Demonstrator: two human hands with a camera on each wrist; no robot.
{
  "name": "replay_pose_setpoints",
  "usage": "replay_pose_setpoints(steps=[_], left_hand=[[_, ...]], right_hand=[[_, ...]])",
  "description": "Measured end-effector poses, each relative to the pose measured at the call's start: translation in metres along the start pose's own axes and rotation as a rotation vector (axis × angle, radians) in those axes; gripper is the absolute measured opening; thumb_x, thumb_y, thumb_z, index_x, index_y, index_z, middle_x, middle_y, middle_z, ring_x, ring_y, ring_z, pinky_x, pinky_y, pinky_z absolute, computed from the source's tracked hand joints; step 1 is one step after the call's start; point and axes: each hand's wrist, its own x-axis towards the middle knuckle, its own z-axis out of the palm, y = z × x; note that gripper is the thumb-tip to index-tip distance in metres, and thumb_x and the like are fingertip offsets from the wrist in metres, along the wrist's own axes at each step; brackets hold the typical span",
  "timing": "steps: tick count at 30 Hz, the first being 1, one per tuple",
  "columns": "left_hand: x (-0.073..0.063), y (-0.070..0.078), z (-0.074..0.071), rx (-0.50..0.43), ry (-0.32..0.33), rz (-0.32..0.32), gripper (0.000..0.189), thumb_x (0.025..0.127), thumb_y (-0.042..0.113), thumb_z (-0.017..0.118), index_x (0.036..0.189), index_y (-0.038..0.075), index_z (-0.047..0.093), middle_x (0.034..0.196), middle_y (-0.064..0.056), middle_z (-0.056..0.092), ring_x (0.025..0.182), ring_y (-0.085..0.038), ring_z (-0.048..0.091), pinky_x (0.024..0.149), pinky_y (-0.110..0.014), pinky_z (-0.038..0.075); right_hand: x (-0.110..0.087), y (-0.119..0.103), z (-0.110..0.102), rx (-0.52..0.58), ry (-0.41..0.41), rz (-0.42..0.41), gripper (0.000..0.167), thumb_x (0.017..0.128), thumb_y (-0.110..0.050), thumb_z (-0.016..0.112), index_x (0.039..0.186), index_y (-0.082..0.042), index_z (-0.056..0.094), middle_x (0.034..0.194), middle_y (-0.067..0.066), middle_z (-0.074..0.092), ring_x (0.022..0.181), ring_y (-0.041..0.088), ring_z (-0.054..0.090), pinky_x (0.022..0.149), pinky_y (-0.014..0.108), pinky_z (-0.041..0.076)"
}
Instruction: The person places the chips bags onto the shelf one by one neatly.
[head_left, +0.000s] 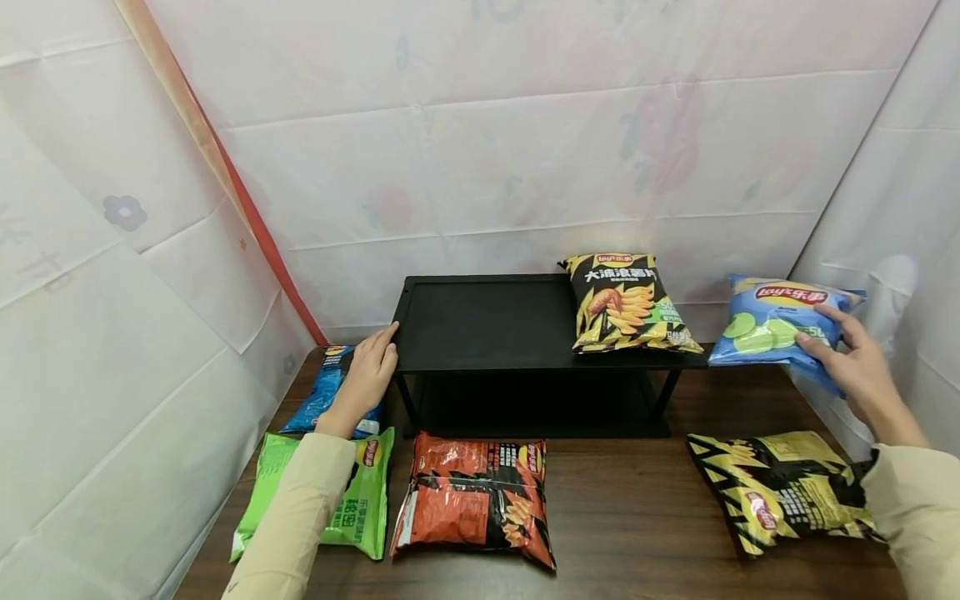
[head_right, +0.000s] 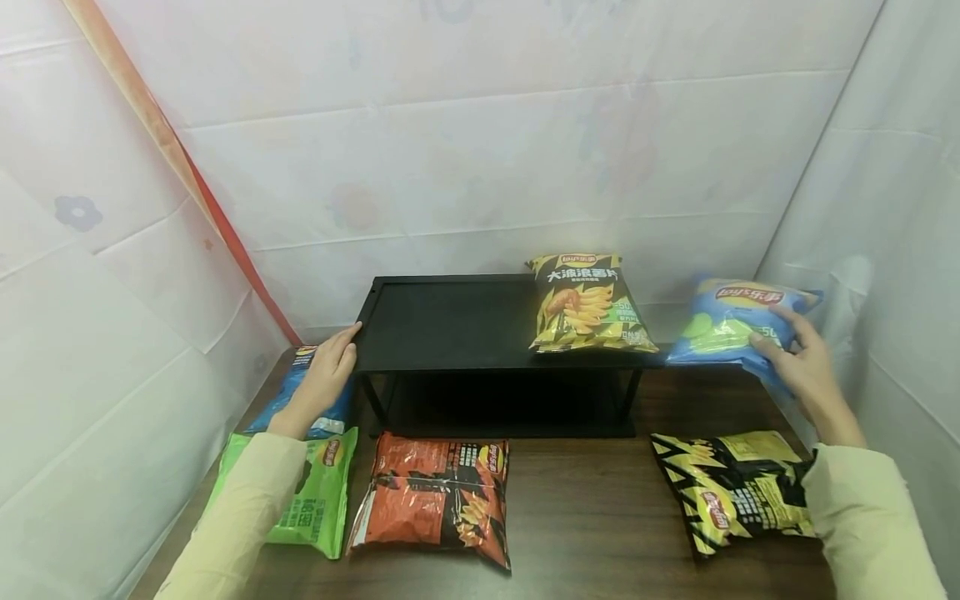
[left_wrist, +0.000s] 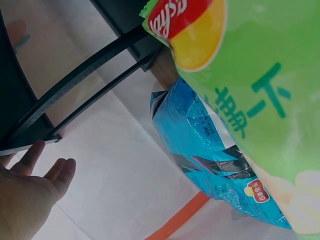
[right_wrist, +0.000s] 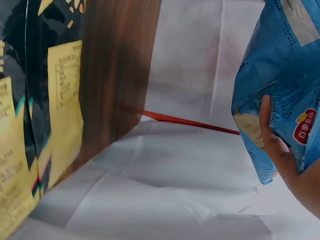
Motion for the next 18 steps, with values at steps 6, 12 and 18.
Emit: replay_pose_setpoints(steps=[6,12,18], left_hand=[[-0.001,0.001,0.0,-0.001,0.001,-0.003,0.051,0.1,0.035,0.023,0.146,0.013,0.026,0.148,-0.015,0.028,0.135,-0.037,0.022,0.108,-0.056,0.018],[0.0,0.001,-0.001,-0.005,-0.001,-0.007,0.051,0.1,0.035,0.023,0.146,0.013,0.025,0.147,-0.017,0.027,0.135,-0.039,0.022,0.107,-0.058,0.018],[0.0,0.0,0.0,0.005,-0.003,-0.015,0.051,0.1,0.035,0.023,0.146,0.014,0.025,0.147,-0.018,0.026,0.135,-0.04,0.021,0.107,-0.059,0.018]], right_hand=[[0.001,-0.007,-0.007,0.053,0.021,0.0,0.062,0.091,-0.028,0.053,0.143,-0.04,0.023,0.15,0.023,0.007,0.073,-0.02,0.04,0.057,0.004,0.039],[0.0,-0.019,-0.008,0.073,0.028,-0.007,0.061,0.09,-0.028,0.055,0.142,-0.042,0.025,0.152,0.014,0.014,0.073,-0.019,0.042,0.058,0.004,0.038],[-0.002,-0.037,-0.006,0.126,0.015,-0.052,0.06,0.09,-0.025,0.055,0.141,-0.04,0.028,0.146,-0.008,0.026,0.075,-0.018,0.046,0.059,0.004,0.041]])
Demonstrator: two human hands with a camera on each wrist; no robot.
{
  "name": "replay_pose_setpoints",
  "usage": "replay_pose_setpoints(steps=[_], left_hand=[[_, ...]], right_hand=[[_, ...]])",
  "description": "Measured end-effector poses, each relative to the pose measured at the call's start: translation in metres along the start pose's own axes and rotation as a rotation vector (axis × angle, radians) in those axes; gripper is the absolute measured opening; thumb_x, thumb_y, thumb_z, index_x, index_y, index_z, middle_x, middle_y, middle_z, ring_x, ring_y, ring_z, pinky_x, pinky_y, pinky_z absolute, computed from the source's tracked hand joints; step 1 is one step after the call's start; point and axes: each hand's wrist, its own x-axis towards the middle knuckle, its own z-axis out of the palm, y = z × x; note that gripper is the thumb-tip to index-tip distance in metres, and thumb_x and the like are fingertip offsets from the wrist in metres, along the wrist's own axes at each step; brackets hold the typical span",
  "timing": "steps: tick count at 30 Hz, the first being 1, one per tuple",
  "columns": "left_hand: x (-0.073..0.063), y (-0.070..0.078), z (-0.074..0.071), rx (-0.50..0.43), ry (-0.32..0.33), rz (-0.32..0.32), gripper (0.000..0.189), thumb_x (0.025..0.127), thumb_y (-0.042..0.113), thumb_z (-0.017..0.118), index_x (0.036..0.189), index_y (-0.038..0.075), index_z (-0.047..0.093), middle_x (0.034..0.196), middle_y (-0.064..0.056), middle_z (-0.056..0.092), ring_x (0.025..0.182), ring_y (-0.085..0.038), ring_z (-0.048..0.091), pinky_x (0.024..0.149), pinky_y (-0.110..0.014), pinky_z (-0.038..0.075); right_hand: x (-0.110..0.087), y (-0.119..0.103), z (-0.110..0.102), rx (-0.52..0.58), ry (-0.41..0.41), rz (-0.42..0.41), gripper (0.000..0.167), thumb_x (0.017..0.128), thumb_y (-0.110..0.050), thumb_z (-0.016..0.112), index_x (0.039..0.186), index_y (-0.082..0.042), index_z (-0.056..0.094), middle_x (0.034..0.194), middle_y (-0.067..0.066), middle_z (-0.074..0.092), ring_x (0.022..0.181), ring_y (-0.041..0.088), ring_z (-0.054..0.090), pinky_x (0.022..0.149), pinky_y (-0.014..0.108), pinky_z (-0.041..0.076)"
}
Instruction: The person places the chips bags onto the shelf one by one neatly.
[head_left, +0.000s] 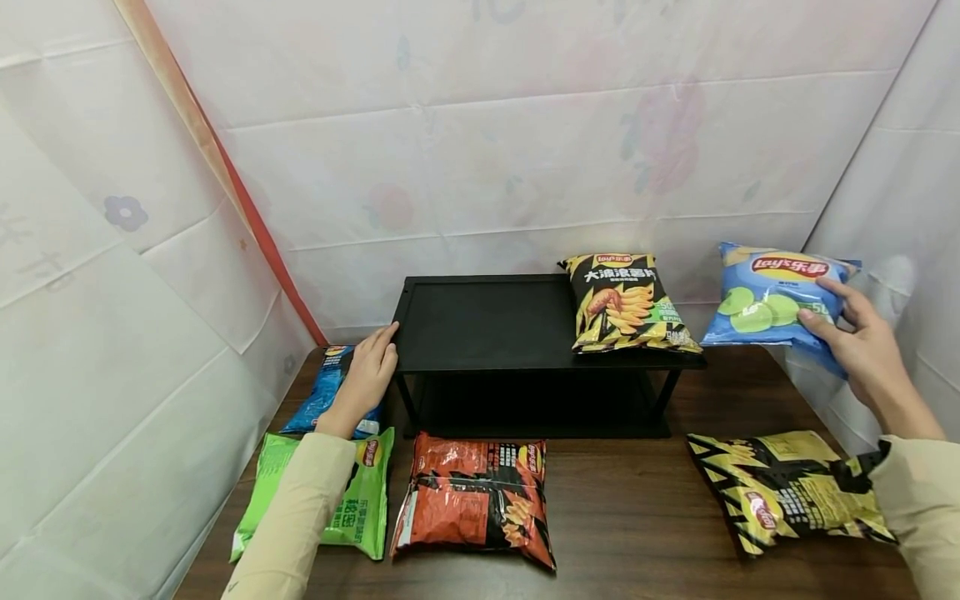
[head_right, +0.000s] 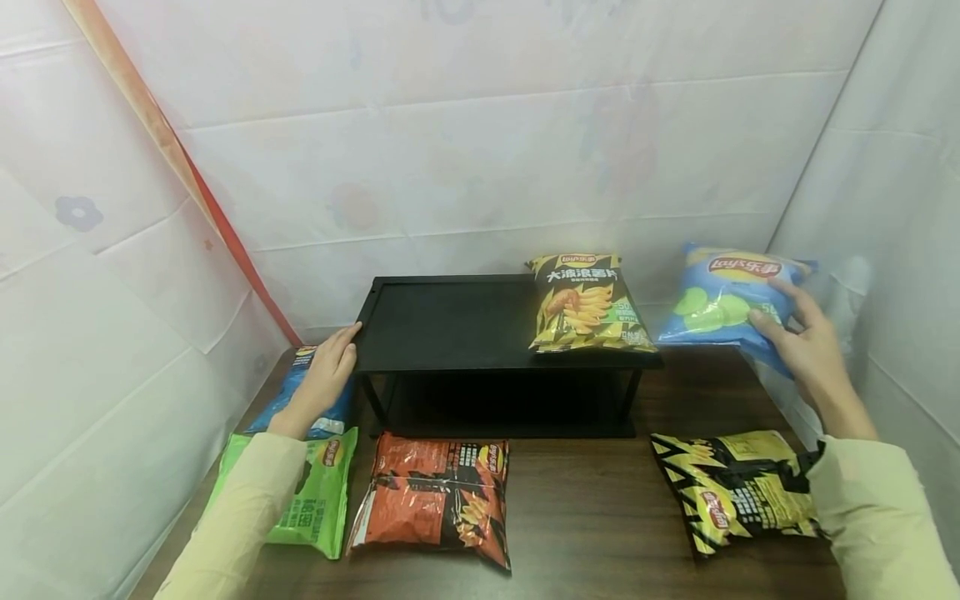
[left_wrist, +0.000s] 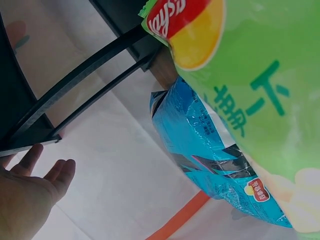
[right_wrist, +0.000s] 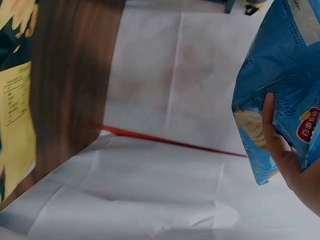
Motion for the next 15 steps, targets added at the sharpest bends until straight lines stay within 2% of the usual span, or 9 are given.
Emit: replay_pose_setpoints(steps=[3,9,15], left_hand=[[0.0,-0.001,0.0,-0.004,0.002,0.009,0.05,0.1,0.034,0.023,0.146,0.013,0.025,0.147,-0.019,0.027,0.134,-0.04,0.022,0.107,-0.058,0.018],[0.0,0.0,-0.001,-0.011,-0.002,0.007,0.05,0.1,0.034,0.024,0.146,0.013,0.025,0.147,-0.018,0.026,0.135,-0.04,0.021,0.107,-0.058,0.018],[0.0,0.0,-0.001,-0.013,-0.006,-0.002,0.05,0.1,0.035,0.023,0.146,0.015,0.024,0.148,-0.016,0.025,0.135,-0.039,0.02,0.107,-0.058,0.018]], right_hand=[[0.0,-0.01,0.004,-0.002,-0.015,-0.012,0.06,0.09,-0.026,0.055,0.142,-0.041,0.027,0.147,-0.007,0.027,0.074,-0.017,0.048,0.058,0.006,0.043],[0.001,-0.032,0.019,-0.021,-0.046,-0.048,0.058,0.091,-0.028,0.054,0.141,-0.041,0.028,0.152,0.008,0.018,0.076,-0.017,0.048,0.059,0.007,0.046],[-0.003,-0.049,0.043,-0.057,-0.062,-0.15,0.056,0.092,-0.027,0.052,0.142,-0.036,0.03,0.142,0.017,0.029,0.088,-0.009,0.047,0.061,0.007,0.044]])
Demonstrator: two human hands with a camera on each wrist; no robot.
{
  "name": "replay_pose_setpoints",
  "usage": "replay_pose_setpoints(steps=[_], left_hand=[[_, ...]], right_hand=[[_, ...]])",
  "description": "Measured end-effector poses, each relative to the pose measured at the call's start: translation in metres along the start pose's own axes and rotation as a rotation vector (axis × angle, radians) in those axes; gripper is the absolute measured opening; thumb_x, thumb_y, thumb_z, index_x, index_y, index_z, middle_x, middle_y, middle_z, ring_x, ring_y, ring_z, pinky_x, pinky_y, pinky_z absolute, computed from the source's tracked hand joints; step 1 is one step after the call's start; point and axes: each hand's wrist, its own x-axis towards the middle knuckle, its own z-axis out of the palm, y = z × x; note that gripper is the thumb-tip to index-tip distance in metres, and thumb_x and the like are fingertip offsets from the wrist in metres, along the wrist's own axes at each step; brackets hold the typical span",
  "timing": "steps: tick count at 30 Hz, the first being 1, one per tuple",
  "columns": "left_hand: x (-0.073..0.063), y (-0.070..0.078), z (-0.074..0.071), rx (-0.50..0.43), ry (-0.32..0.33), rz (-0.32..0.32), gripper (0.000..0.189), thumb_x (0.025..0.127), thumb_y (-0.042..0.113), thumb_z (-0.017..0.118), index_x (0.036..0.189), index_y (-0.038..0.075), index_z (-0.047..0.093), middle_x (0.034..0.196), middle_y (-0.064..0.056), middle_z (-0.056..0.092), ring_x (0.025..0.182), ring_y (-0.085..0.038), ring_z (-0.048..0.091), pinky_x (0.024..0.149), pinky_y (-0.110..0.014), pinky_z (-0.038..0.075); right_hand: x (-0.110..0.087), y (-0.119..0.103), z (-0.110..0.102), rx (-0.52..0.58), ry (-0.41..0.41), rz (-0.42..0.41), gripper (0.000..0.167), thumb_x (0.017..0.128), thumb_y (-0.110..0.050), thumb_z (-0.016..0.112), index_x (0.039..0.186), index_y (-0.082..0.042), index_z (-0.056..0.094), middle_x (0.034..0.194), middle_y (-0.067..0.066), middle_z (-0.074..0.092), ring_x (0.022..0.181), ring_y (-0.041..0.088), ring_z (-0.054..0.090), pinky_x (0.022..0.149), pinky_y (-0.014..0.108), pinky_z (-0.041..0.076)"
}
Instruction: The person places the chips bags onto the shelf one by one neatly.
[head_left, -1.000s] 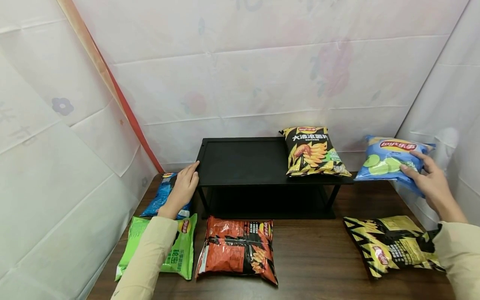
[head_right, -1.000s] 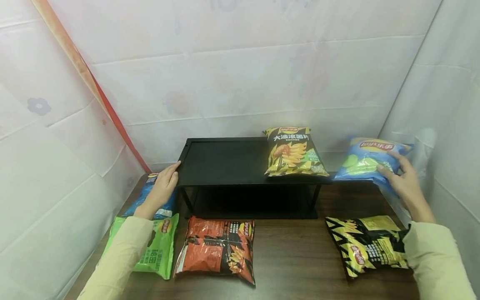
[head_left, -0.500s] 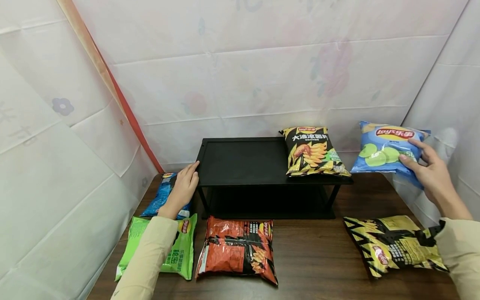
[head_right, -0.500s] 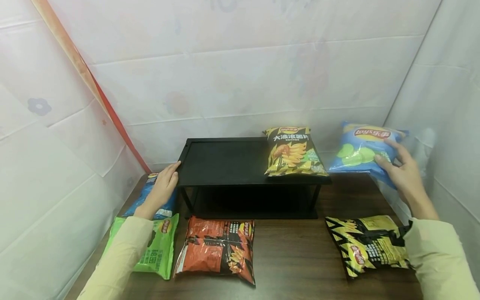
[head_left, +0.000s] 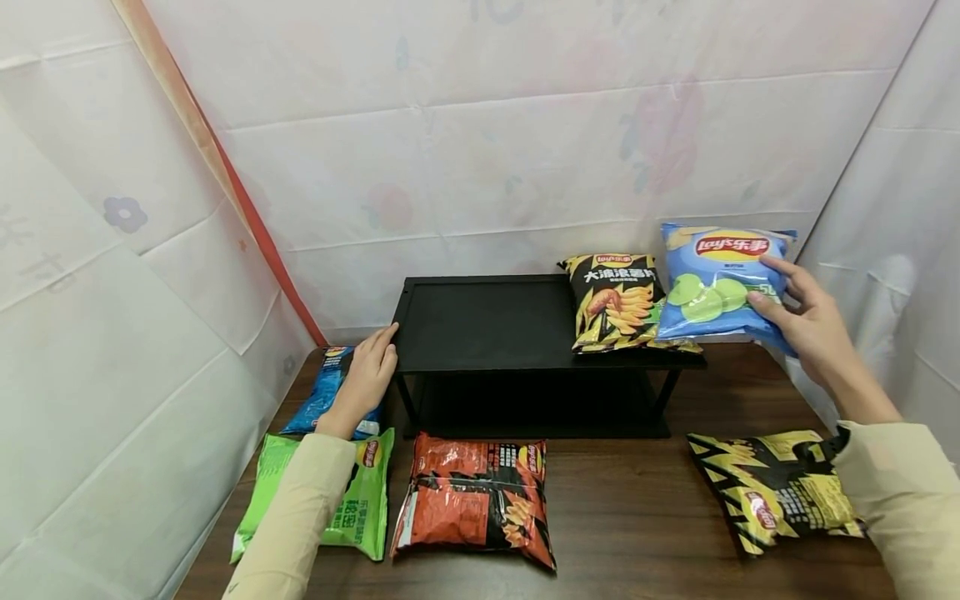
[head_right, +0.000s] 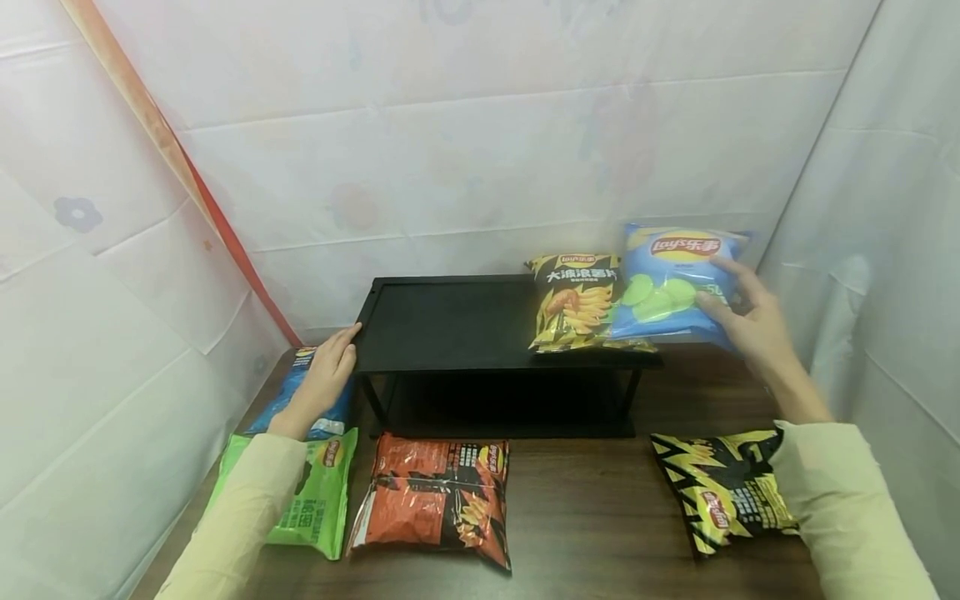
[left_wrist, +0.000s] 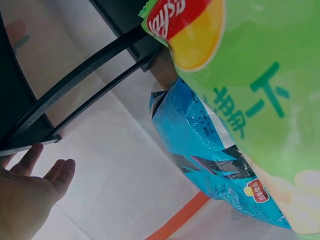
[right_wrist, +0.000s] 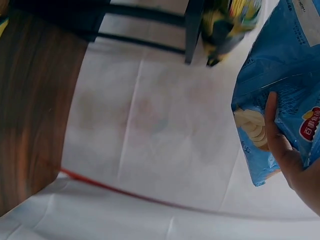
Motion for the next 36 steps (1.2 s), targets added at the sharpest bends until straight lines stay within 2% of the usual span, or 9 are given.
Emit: replay_pose_setpoints(steps=[3,8,14,22,27,31,36], left_hand=[[0.0,-0.001,0.001,-0.001,0.001,0.005,0.051,0.1,0.036,0.023,0.146,0.015,0.024,0.148,-0.017,0.025,0.135,-0.039,0.021,0.107,-0.058,0.018],[0.0,-0.001,0.002,-0.005,0.009,0.009,0.051,0.1,0.036,0.022,0.146,0.015,0.025,0.148,-0.016,0.026,0.135,-0.039,0.021,0.107,-0.058,0.018],[0.001,-0.002,0.002,-0.008,0.014,0.017,0.05,0.1,0.034,0.023,0.146,0.012,0.025,0.148,-0.018,0.026,0.134,-0.04,0.021,0.106,-0.059,0.018],[0.0,-0.003,0.003,-0.004,0.01,0.014,0.051,0.1,0.034,0.023,0.146,0.013,0.025,0.148,-0.018,0.026,0.135,-0.04,0.021,0.107,-0.058,0.018],[0.0,-0.003,0.003,-0.011,0.018,0.019,0.05,0.1,0.033,0.024,0.146,0.012,0.025,0.148,-0.018,0.026,0.135,-0.039,0.021,0.107,-0.058,0.017],[0.0,-0.003,0.003,-0.01,0.024,0.023,0.05,0.1,0.033,0.024,0.146,0.012,0.025,0.147,-0.019,0.027,0.134,-0.039,0.022,0.107,-0.058,0.018],[0.0,-0.003,0.003,-0.003,0.027,0.026,0.05,0.1,0.033,0.024,0.145,0.012,0.026,0.146,-0.019,0.028,0.134,-0.039,0.023,0.107,-0.057,0.019]], right_hand=[[0.0,-0.009,0.012,-0.023,-0.027,-0.058,0.055,0.092,-0.027,0.052,0.142,-0.035,0.031,0.142,0.021,0.03,0.096,-0.004,0.046,0.064,0.006,0.042],[0.003,-0.023,0.03,-0.006,-0.09,-0.12,0.054,0.093,-0.024,0.052,0.142,-0.031,0.032,0.142,0.024,0.031,0.098,-0.005,0.048,0.065,0.008,0.044],[0.006,-0.038,0.051,0.021,-0.152,-0.157,0.055,0.093,-0.022,0.052,0.143,-0.029,0.031,0.137,0.022,0.036,0.088,-0.008,0.052,0.062,0.015,0.048],[0.008,-0.052,0.079,0.123,-0.239,-0.186,0.055,0.093,-0.022,0.051,0.144,-0.029,0.029,0.14,0.018,0.034,0.093,-0.003,0.055,0.064,0.018,0.051],[0.011,-0.057,0.095,0.173,-0.266,-0.228,0.054,0.093,-0.022,0.051,0.143,-0.027,0.03,0.141,0.016,0.035,0.097,0.0,0.055,0.066,0.019,0.052],[0.011,-0.059,0.108,0.205,-0.296,-0.243,0.054,0.093,-0.022,0.051,0.143,-0.025,0.031,0.14,0.014,0.034,0.095,0.006,0.057,0.066,0.02,0.052],[0.013,-0.06,0.124,0.226,-0.333,-0.243,0.054,0.093,-0.023,0.052,0.143,-0.025,0.031,0.143,0.011,0.028,0.103,0.024,0.054,0.067,0.023,0.053]])
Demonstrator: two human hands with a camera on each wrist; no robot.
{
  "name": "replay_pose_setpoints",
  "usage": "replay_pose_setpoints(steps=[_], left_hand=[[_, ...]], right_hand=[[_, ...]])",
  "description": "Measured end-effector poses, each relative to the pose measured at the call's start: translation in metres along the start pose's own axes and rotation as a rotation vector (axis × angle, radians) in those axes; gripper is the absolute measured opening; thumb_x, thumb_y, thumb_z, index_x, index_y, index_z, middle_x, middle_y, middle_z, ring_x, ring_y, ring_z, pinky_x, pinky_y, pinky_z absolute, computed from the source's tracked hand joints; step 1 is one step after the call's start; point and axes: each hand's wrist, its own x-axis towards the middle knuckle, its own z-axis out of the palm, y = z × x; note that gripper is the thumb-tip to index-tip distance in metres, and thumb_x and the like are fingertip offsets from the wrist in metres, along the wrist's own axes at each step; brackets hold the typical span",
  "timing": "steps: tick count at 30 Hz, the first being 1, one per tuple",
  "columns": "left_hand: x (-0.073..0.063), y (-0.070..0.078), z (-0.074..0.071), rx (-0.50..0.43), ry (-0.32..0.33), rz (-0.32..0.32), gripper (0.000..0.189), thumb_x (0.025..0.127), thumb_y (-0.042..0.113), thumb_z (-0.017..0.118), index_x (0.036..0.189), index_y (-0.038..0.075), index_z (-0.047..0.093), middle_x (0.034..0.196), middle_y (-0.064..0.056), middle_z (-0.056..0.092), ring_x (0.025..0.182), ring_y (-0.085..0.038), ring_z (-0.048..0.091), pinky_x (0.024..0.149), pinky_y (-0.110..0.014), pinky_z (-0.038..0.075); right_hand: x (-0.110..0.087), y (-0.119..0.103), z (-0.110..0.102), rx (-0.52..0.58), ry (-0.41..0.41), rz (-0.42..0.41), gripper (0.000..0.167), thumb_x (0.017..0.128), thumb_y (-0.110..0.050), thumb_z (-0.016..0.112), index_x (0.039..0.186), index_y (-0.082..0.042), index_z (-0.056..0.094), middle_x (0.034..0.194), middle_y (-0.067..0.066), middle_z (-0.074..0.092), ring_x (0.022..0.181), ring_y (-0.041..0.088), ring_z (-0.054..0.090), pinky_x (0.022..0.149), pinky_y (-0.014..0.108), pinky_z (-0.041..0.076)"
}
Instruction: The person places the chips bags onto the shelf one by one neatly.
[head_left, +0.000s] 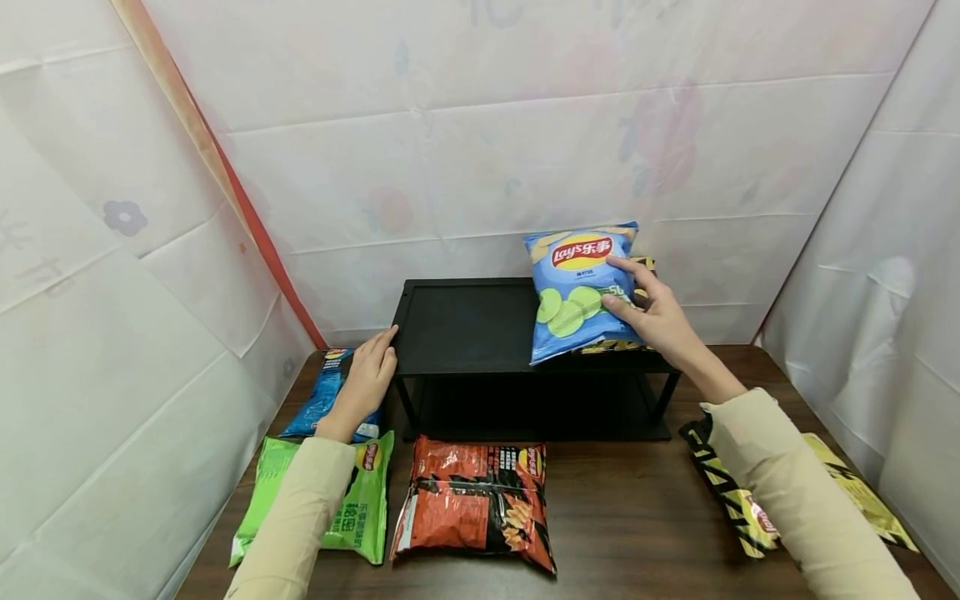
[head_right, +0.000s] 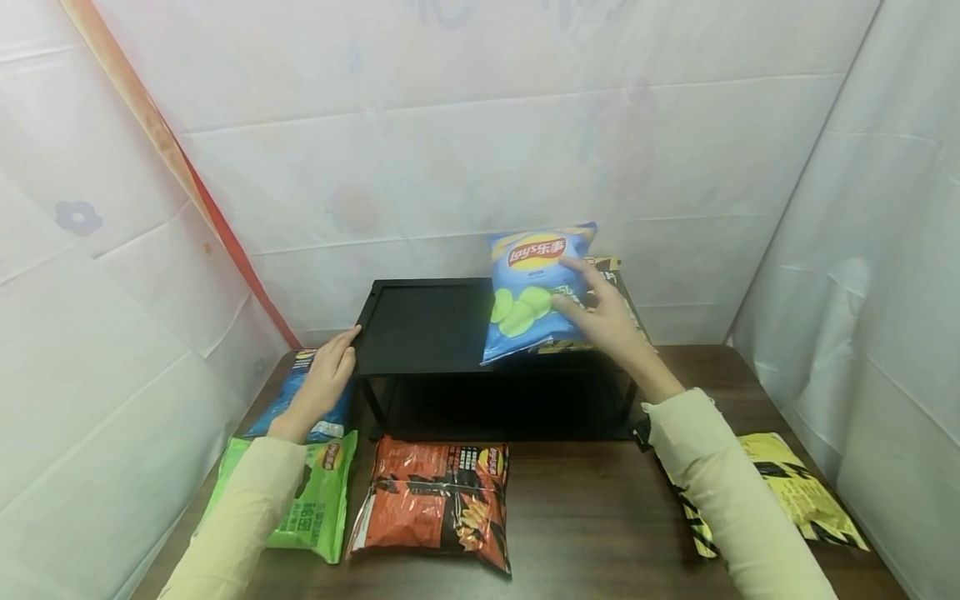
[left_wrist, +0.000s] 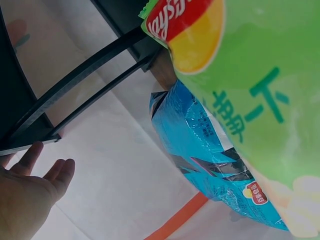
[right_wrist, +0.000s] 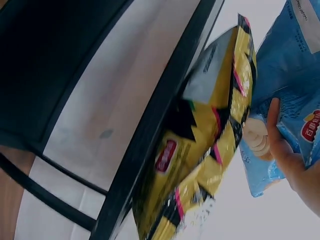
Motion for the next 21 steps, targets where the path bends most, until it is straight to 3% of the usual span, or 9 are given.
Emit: replay_pose_setpoints(steps=[4,10,13,18,21], left_hand=[[-0.001,0.0,-0.002,0.001,0.005,-0.007,0.049,0.1,0.031,0.025,0.145,0.012,0.027,0.146,-0.017,0.029,0.134,-0.038,0.024,0.107,-0.056,0.02],[-0.002,0.0,-0.004,0.0,0.0,-0.012,0.049,0.1,0.032,0.025,0.145,0.013,0.027,0.147,-0.016,0.028,0.134,-0.038,0.023,0.107,-0.057,0.019],[-0.003,0.0,-0.004,0.0,-0.002,-0.017,0.049,0.1,0.033,0.024,0.145,0.013,0.027,0.148,-0.016,0.028,0.135,-0.038,0.023,0.107,-0.057,0.019],[-0.002,0.001,-0.004,-0.005,-0.001,-0.013,0.05,0.1,0.033,0.024,0.145,0.013,0.027,0.147,-0.017,0.028,0.135,-0.038,0.023,0.107,-0.057,0.019],[-0.002,0.001,-0.003,-0.003,0.0,-0.009,0.05,0.1,0.035,0.024,0.145,0.013,0.027,0.147,-0.017,0.029,0.134,-0.038,0.023,0.107,-0.057,0.019]], right_hand=[[0.007,0.002,0.009,-0.011,-0.027,0.004,0.054,0.093,-0.024,0.052,0.143,-0.026,0.031,0.147,0.009,0.023,0.106,0.032,0.052,0.067,0.023,0.052],[0.017,0.002,0.022,-0.017,-0.087,0.014,0.055,0.094,-0.025,0.051,0.144,-0.023,0.028,0.141,0.016,0.032,0.092,0.026,0.058,0.063,0.028,0.053],[0.021,0.003,0.028,-0.056,-0.106,0.013,0.055,0.094,-0.027,0.05,0.144,-0.024,0.028,0.142,0.016,0.032,0.09,0.028,0.057,0.067,0.034,0.051],[0.026,0.005,0.038,-0.171,-0.111,-0.017,0.056,0.093,-0.029,0.052,0.143,-0.022,0.029,0.147,0.015,0.027,0.122,0.034,0.042,0.093,0.05,0.039],[0.028,0.007,0.043,-0.244,-0.115,-0.043,0.056,0.092,-0.028,0.053,0.142,-0.017,0.031,0.146,0.017,0.03,0.131,0.035,0.033,0.102,0.054,0.03]])
